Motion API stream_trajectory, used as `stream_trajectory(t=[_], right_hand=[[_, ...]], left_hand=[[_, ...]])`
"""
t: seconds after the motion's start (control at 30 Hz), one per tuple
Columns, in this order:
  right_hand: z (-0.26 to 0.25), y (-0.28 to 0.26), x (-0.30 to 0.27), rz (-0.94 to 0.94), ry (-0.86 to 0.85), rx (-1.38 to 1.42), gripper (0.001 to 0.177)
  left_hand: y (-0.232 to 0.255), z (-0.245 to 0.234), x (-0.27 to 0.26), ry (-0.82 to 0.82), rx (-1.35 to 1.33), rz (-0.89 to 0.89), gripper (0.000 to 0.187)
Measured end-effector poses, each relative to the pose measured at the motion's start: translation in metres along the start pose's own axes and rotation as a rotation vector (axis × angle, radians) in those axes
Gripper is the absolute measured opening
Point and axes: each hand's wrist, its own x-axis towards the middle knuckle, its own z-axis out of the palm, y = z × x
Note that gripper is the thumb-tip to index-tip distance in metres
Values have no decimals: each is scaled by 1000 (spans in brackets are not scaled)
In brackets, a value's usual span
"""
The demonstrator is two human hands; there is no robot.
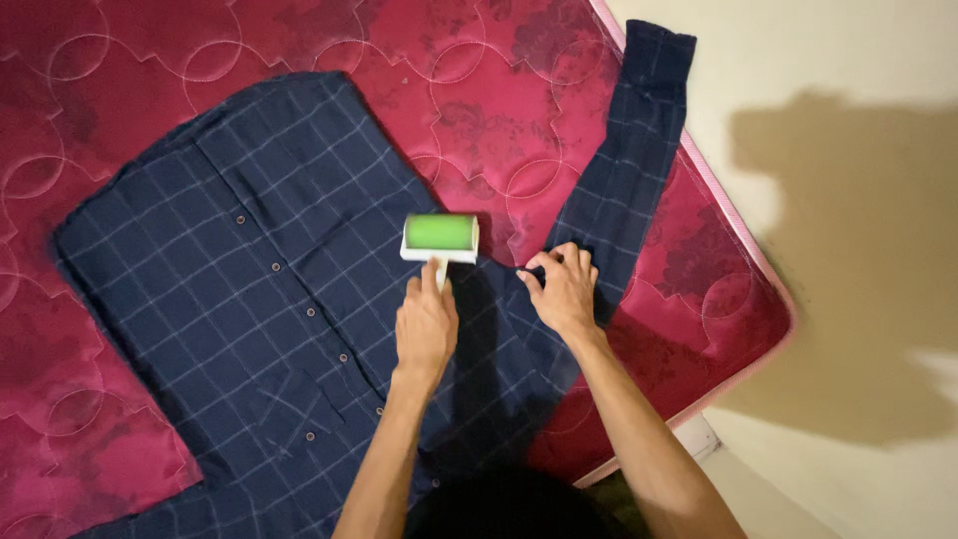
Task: The person uses a lint roller to remove lint from a dark blue checkered shirt laid on a red patterned mattress. They roll the tool over the shirt's body and sleeves, then fold one sleeve and continue rolling.
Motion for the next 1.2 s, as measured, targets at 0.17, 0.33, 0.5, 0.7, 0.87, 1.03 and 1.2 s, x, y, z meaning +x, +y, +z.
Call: stream_trajectory(t=[0.17,0.33,0.5,0.7,0.87,1.03,1.2], right_hand=[[-4,-4,-1,14,-17,2,20],[-18,-23,2,37,-45,-74,23],[-22,-56,-1,-129,161,-41,24],[6,-64,0,-289,-68,207,18],[20,-56,-1,-165,-80,310,20],[26,-49,2,-115,-120,352,19],[30,-48,4,-83,-132,338,17]], left_hand=[[15,-5,13,47,-70,-9,39],[25,-31,-27,70,-126,-52,41],[10,-44,-44,59,-55,-125,41],[-8,-31,-22,12,-8,-120,42],[-18,-15,22,65,-7,-61,43],[-16,-14,50,83,-4,-56,41],[-6,-28,14,89,-37,-75,40]])
